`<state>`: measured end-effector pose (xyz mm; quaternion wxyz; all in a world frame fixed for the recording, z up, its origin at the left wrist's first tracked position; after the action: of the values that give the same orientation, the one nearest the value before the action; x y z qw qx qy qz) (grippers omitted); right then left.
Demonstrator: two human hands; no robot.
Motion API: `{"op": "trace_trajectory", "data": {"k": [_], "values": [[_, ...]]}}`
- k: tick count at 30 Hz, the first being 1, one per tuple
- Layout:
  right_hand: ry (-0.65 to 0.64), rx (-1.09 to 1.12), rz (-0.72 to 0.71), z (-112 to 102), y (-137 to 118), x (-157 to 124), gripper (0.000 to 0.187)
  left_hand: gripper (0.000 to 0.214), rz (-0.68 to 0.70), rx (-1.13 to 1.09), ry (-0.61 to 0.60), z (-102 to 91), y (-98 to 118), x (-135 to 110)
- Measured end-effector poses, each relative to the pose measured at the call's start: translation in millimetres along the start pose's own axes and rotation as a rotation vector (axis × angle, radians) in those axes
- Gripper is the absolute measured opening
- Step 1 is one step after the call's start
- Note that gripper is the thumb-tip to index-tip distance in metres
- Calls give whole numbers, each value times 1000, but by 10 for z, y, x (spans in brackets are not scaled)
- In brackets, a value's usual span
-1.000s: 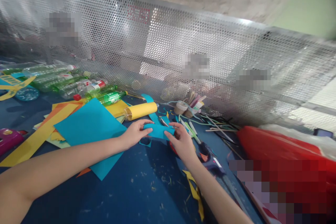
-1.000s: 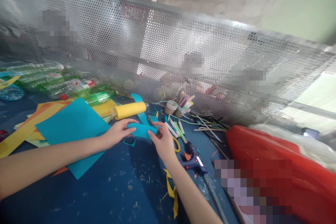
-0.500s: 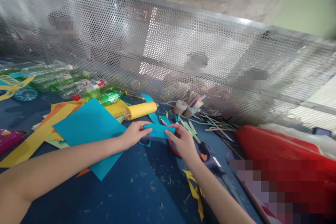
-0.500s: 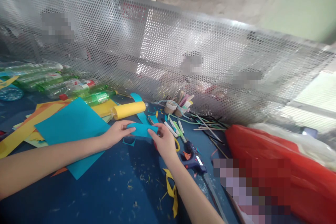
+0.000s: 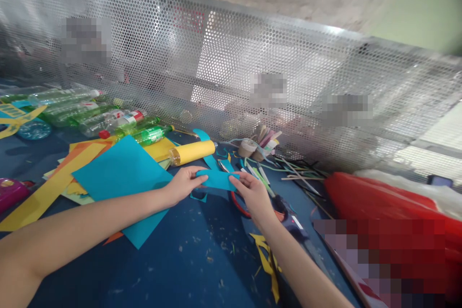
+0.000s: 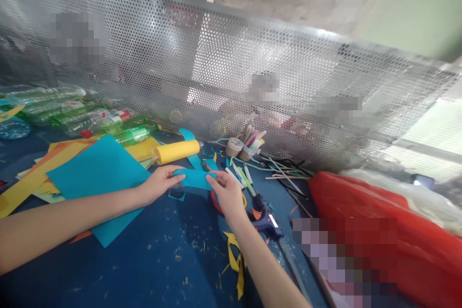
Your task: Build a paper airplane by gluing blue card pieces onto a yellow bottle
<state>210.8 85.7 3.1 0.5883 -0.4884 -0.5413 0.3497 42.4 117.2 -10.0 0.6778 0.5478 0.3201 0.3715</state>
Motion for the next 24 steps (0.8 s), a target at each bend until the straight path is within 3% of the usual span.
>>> {"op": "trace_trajectory", "data": {"k": [15, 20, 24], "values": [[-1, 38, 36, -41, 14, 10, 25, 35, -9, -58, -17, -13, -32, 26], [-118, -57, 90, 41, 9, -2, 28, 38, -24, -56, 2, -22, -19, 16], [-130, -212, 13, 39, -53, -5, 32, 38, -45, -51, 16, -19, -24, 17]]}}
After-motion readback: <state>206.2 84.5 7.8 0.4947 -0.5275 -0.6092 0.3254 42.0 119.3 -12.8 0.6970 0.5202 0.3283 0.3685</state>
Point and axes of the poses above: each hand's wrist, its own x-axis towards the middle knuckle, its own z-axis out of the palm, y = z × x, the point moved 8 cm from there along x, towards the middle knuckle, and after that the axes turned 11 degrees about -z, right-handed, at the moved point
